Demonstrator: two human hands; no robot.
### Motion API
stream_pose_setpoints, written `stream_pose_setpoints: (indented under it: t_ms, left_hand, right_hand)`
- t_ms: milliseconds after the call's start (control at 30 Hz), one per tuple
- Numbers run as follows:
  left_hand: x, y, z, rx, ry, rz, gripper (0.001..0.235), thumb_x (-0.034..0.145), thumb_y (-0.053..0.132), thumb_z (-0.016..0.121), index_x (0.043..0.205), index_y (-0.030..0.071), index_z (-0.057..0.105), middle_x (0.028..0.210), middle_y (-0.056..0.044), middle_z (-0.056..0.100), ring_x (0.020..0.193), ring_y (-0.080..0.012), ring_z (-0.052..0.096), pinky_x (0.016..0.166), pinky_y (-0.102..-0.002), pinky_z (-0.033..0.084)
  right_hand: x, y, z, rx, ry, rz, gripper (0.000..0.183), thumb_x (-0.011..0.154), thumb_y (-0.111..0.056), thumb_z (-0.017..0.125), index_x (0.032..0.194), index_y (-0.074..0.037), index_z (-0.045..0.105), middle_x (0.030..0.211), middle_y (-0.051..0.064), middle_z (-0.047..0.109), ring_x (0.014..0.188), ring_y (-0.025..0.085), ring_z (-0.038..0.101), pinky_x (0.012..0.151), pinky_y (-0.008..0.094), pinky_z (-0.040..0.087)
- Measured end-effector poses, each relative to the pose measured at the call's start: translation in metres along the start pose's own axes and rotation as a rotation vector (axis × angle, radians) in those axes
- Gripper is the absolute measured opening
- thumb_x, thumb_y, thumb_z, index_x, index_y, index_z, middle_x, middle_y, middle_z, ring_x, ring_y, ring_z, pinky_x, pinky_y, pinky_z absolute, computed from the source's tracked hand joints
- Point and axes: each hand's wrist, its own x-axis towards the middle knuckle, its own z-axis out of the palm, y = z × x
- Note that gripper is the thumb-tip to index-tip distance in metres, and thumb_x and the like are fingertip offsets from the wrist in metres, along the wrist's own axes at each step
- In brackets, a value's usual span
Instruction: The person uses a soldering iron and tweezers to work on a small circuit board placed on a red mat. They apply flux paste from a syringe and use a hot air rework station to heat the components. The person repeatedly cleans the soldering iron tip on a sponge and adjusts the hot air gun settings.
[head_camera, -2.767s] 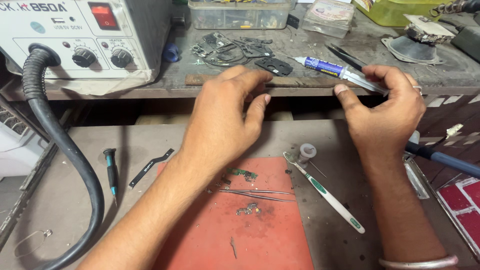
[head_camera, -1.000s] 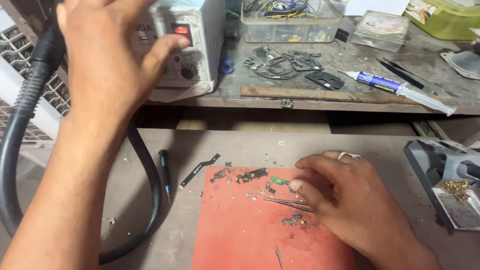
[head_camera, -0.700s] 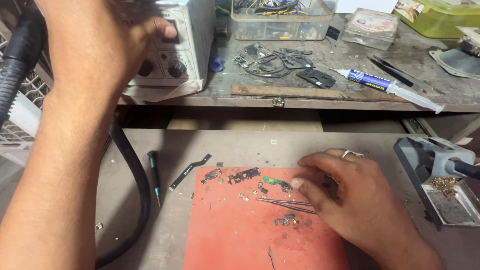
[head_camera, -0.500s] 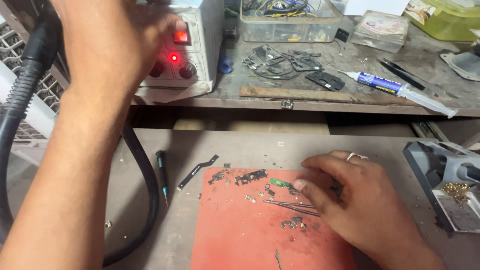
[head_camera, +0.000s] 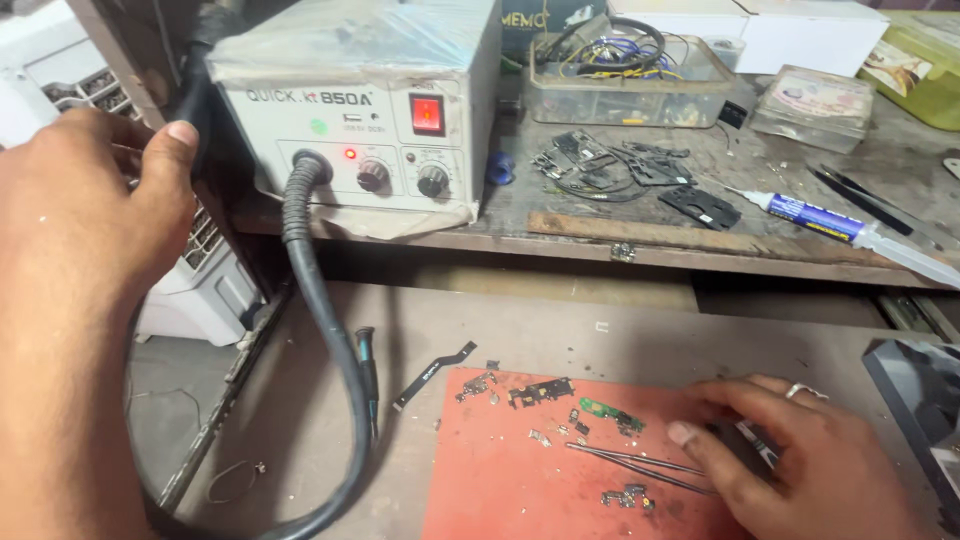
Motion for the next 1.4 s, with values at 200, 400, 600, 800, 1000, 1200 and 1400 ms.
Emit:
stream_pose_setpoints:
  t_ms: [200,400,600,800,1000,1200,1400]
  left_hand:
    - [0.016,-0.008,0.007,-0.183,-0.168,-0.034,0.043,0.106,0.037,0.063,0.110,-0.005,0.072,0.088,-0.021,0.070,0.080,-0.0329,0.068,0.075,-0.044,0.051]
    - [0.018,-0.007,0.015,-0.593,-0.159,-0.044,0.035,0.110,0.028,0.058,0.097,-0.003,0.068,0.079,-0.008,0.067,0.065,-0.0133,0.061,0.059,-0.029,0.049]
    - [0.024,0.004,0.001,-0.707,0.009,0.142,0.022,0.111,0.021,0.060,0.113,0.000,0.063,0.088,-0.002,0.066,0.066,-0.0061,0.058,0.059,-0.021,0.049]
    - [-0.011,0.034,-0.018,-0.770,-0.075,0.383,0.028,0.108,0.017,0.059,0.130,0.000,0.055,0.101,-0.005,0.065,0.079,-0.0079,0.062,0.070,-0.022,0.055]
    - [-0.068,0.098,-0.046,-0.559,-0.143,0.493,0.026,0.100,0.012,0.067,0.123,0.001,0.067,0.090,-0.013,0.071,0.076,-0.0229,0.067,0.067,-0.035,0.052]
    - [-0.097,0.134,-0.037,-0.563,-0.149,0.728,0.029,0.092,0.010,0.071,0.119,0.000,0.068,0.099,-0.017,0.067,0.086,-0.0360,0.066,0.073,-0.041,0.051]
    - [-0.107,0.146,-0.031,-0.630,-0.291,0.722,0.032,0.090,0.014,0.071,0.120,0.003,0.069,0.101,-0.012,0.069,0.086,-0.0328,0.067,0.074,-0.040,0.052]
  right_hand:
    - [-0.002,0.003,0.007,0.009,0.056,0.018,0.038,0.074,-0.035,0.084,0.106,-0.016,0.079,0.095,-0.002,0.077,0.093,0.013,0.074,0.083,0.030,0.061]
    - [-0.004,0.001,0.011,0.002,0.069,0.042,0.037,0.074,-0.035,0.085,0.106,-0.017,0.080,0.096,-0.003,0.077,0.094,0.013,0.074,0.081,0.031,0.061]
    - [-0.006,0.003,0.006,0.034,0.091,0.059,0.038,0.075,-0.032,0.086,0.109,-0.015,0.080,0.100,-0.001,0.077,0.094,0.013,0.074,0.078,0.031,0.061]
    - [-0.012,-0.008,0.001,0.232,0.289,-0.178,0.045,0.078,-0.027,0.084,0.120,-0.010,0.077,0.093,0.002,0.076,0.085,0.010,0.072,0.072,0.025,0.058]
    - [-0.005,-0.070,0.000,1.035,0.092,-0.279,0.052,0.096,-0.017,0.072,0.142,0.004,0.060,0.108,0.010,0.070,0.099,0.015,0.068,0.085,0.029,0.058]
    - [0.020,-0.109,-0.010,1.603,-0.124,-0.227,0.045,0.103,-0.021,0.064,0.141,0.002,0.054,0.109,0.014,0.068,0.088,0.017,0.061,0.068,0.030,0.048]
    - [0.017,-0.107,-0.012,1.807,0.003,-0.168,0.026,0.108,-0.027,0.058,0.109,-0.001,0.060,0.104,0.011,0.065,0.090,0.019,0.058,0.074,0.031,0.045]
